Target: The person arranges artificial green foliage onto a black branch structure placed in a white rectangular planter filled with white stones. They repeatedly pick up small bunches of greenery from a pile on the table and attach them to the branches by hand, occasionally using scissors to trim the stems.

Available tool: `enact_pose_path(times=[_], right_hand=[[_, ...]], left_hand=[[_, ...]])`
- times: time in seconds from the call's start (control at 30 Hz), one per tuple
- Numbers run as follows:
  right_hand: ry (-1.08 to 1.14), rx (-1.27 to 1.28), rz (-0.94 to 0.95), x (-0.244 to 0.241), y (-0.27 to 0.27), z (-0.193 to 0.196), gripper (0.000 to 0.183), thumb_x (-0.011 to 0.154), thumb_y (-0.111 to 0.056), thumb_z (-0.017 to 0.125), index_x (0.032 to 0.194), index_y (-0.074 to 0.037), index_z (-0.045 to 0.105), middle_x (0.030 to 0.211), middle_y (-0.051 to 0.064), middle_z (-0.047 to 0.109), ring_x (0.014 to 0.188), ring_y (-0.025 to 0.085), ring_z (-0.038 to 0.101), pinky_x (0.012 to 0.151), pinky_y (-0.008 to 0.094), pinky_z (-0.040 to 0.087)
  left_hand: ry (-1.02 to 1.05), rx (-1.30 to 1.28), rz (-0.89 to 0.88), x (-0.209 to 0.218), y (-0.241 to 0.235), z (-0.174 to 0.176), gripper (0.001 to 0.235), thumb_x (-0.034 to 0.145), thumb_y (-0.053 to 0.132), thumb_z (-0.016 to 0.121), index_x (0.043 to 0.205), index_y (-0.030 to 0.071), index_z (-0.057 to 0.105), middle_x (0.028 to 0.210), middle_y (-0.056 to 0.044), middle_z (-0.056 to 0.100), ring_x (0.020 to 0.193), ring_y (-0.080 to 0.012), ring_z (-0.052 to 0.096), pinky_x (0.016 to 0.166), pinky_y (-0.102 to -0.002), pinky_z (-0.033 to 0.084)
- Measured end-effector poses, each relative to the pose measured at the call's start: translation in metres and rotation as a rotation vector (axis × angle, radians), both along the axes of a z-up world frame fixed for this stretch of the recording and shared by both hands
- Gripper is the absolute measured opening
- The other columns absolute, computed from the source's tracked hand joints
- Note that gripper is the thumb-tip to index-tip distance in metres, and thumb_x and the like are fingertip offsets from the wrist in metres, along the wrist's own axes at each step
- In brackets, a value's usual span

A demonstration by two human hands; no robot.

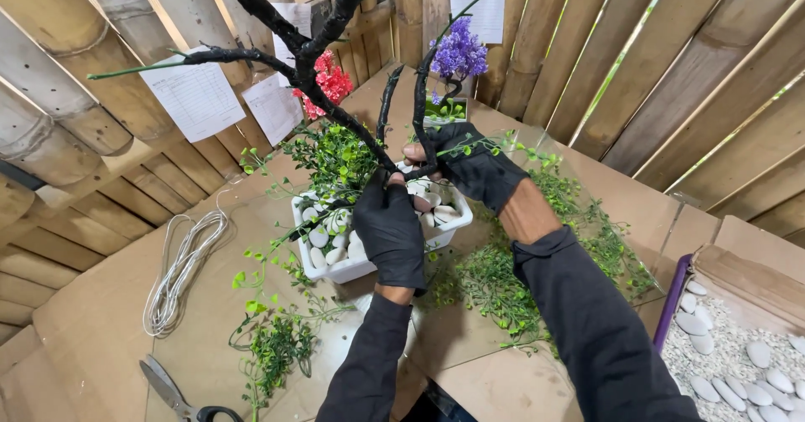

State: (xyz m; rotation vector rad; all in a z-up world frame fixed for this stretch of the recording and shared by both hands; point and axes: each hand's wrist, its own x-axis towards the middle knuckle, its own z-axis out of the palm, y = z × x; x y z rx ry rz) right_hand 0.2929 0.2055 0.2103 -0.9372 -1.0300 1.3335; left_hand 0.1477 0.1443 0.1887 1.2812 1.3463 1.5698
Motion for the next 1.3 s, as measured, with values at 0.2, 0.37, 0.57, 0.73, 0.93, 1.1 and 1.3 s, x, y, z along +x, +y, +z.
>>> enact_pose_path(times=[0.2, 0.37, 0.57, 0.73, 0.93, 1.1, 1.3], right_hand=[[0.001, -0.034, 0.031, 0.007, 0.021, -0.029, 0.016, 0.083, -0.004, 0.086, 0.086, 0.01, 0.077, 0.072, 0.024, 0.07, 0.062, 0.024, 0.068, 0.047, 0.025, 0.047], [-0.009, -0.033, 0.031, 0.01, 0.028, -0.037, 0.014, 0.082, -0.003, 0.085, 0.086, 0.008, 0.077, 0.076, 0.024, 0.072, 0.065, 0.024, 0.07, 0.047, 0.023, 0.046], [0.064, -0.12, 0.076, 0.003, 0.026, -0.03, 0.014, 0.08, -0.002, 0.085, 0.083, 0.009, 0.076, 0.074, 0.023, 0.071, 0.063, 0.025, 0.069, 0.05, 0.024, 0.048], [0.052, -0.196, 0.099, 0.008, 0.035, -0.037, 0.014, 0.081, -0.004, 0.084, 0.083, 0.008, 0.076, 0.073, 0.02, 0.073, 0.062, 0.023, 0.07, 0.051, 0.024, 0.051], [0.041, -0.187, 0.115, 0.011, 0.047, -0.051, 0.022, 0.082, -0.008, 0.085, 0.09, 0.011, 0.075, 0.078, 0.024, 0.072, 0.07, 0.029, 0.072, 0.057, 0.031, 0.056], [0.04, -0.192, 0.085, 0.011, 0.045, -0.048, 0.024, 0.079, -0.009, 0.088, 0.089, 0.009, 0.077, 0.077, 0.022, 0.073, 0.069, 0.027, 0.072, 0.056, 0.029, 0.058], [0.011, -0.173, 0.111, 0.021, 0.062, -0.055, 0.029, 0.079, -0.01, 0.089, 0.095, 0.011, 0.077, 0.083, 0.026, 0.074, 0.074, 0.031, 0.074, 0.061, 0.032, 0.062]], left_hand=[[-0.076, -0.01, -0.054, -0.003, 0.015, -0.008, 0.024, 0.097, 0.022, 0.06, 0.111, 0.011, 0.077, 0.053, -0.005, 0.069, 0.045, -0.0185, 0.064, 0.056, -0.031, 0.053], [-0.077, -0.018, -0.034, -0.001, 0.009, -0.001, 0.025, 0.098, 0.023, 0.062, 0.114, 0.009, 0.076, 0.054, -0.007, 0.07, 0.047, -0.0205, 0.065, 0.056, -0.032, 0.052], [-0.063, -0.029, -0.034, -0.004, 0.004, 0.002, 0.026, 0.098, 0.023, 0.062, 0.112, 0.009, 0.077, 0.054, -0.007, 0.07, 0.051, -0.0212, 0.065, 0.064, -0.033, 0.052], [-0.049, 0.01, -0.038, -0.006, 0.016, -0.012, 0.023, 0.098, 0.023, 0.062, 0.106, 0.01, 0.079, 0.055, -0.008, 0.07, 0.053, -0.021, 0.065, 0.067, -0.033, 0.052], [-0.07, 0.01, -0.045, -0.006, 0.002, 0.0, 0.026, 0.1, 0.023, 0.063, 0.115, 0.008, 0.077, 0.056, -0.008, 0.071, 0.053, -0.0217, 0.066, 0.065, -0.033, 0.052], [-0.076, 0.02, -0.052, -0.007, 0.002, 0.0, 0.025, 0.1, 0.021, 0.063, 0.116, 0.007, 0.076, 0.055, -0.009, 0.071, 0.052, -0.0216, 0.066, 0.065, -0.033, 0.052], [-0.086, 0.033, -0.06, -0.008, 0.003, -0.003, 0.025, 0.1, 0.021, 0.063, 0.116, 0.008, 0.076, 0.053, -0.01, 0.069, 0.046, -0.0222, 0.063, 0.058, -0.033, 0.051]])
